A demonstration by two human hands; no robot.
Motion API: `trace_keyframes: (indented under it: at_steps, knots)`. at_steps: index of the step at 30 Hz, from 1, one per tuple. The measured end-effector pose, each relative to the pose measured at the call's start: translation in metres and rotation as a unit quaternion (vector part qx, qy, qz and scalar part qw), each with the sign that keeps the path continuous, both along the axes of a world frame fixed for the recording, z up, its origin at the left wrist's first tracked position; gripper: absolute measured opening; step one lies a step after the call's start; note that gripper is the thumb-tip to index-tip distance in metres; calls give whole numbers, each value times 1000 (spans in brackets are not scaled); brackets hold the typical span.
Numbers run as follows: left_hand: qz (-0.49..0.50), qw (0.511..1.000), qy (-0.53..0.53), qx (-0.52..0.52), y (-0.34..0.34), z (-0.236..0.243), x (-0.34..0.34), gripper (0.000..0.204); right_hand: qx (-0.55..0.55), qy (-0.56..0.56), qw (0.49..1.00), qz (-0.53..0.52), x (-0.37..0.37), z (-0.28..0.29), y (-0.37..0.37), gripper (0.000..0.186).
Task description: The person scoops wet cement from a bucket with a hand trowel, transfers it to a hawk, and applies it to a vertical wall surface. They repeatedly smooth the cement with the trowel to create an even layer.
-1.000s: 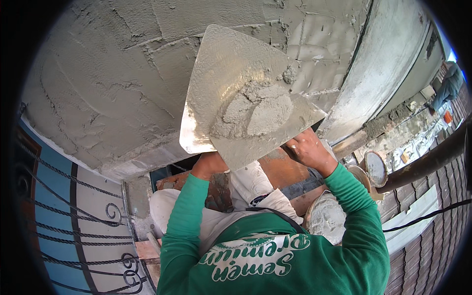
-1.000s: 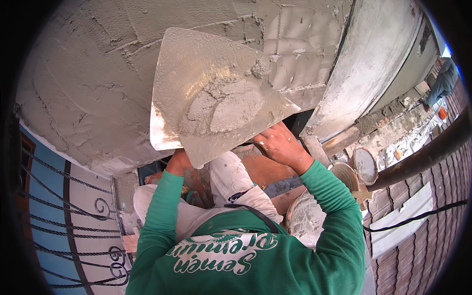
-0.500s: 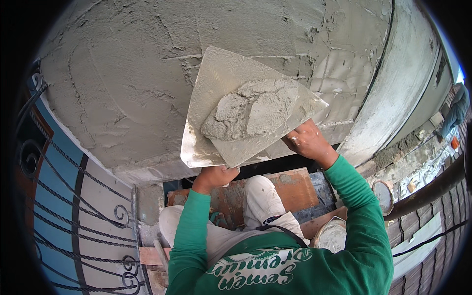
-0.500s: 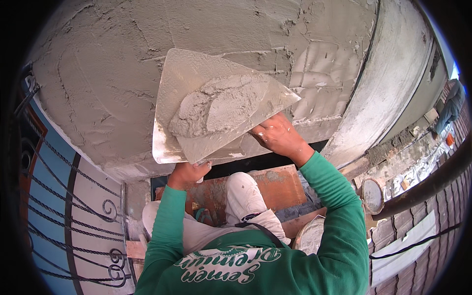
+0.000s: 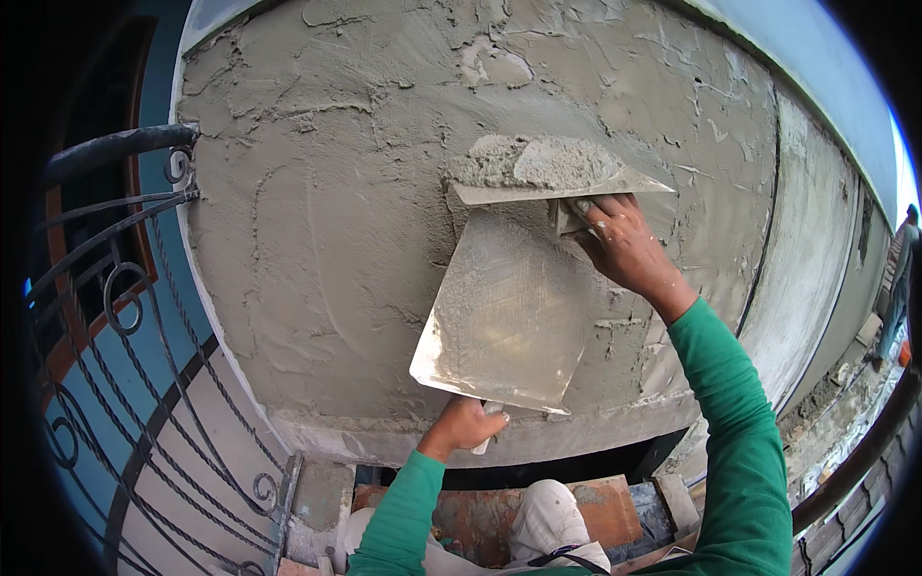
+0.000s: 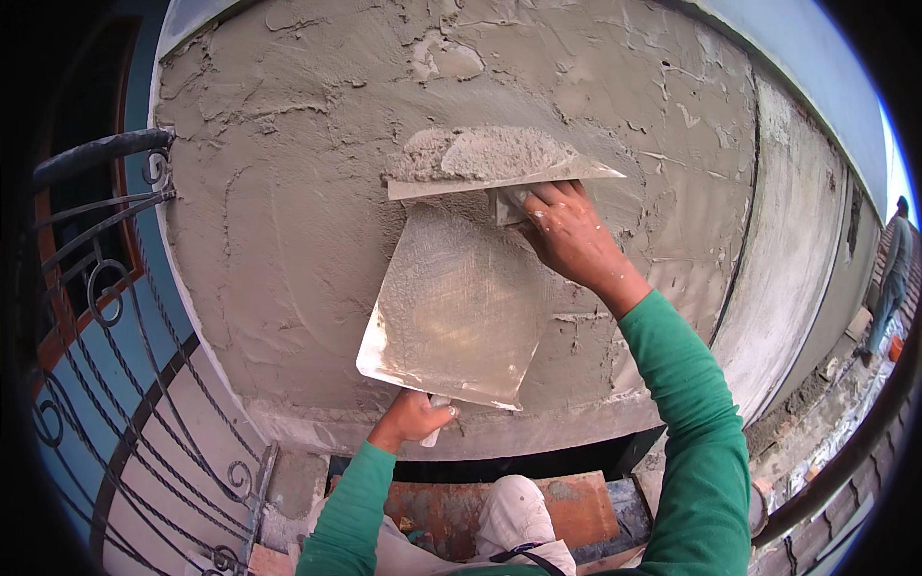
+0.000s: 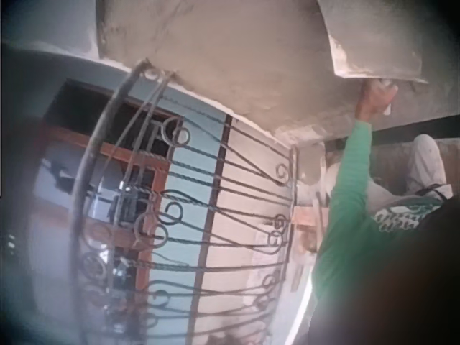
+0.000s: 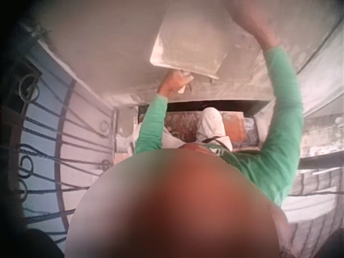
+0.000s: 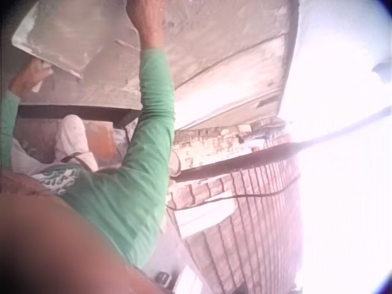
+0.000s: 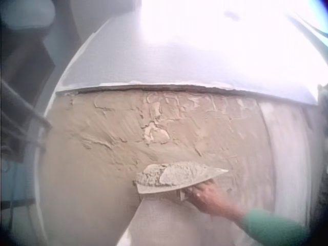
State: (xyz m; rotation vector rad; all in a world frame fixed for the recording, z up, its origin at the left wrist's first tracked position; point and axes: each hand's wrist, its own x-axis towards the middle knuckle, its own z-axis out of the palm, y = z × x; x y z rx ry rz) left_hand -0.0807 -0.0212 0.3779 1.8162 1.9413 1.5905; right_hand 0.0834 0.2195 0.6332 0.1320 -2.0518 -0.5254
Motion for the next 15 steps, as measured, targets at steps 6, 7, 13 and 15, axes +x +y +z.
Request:
trace_keyframes:
  at_steps: [6,7,13,15]
  knots:
    - [29,999,-25,-6,-47,-24,-39,55,21,-4,1000,5,-58,105,-17,55]
    - [26,999,-31,8,-53,-30,-47,54,9,-22,999,-24,-67,117,-17,53]
    - [41,990,-122,-55,-77,-57,-105,53,89,30,992,-82,-128,132,-11,44]
    - [31,983,-159,-90,-84,-62,-124,52,80,51,988,-124,-146,135,-7,42]
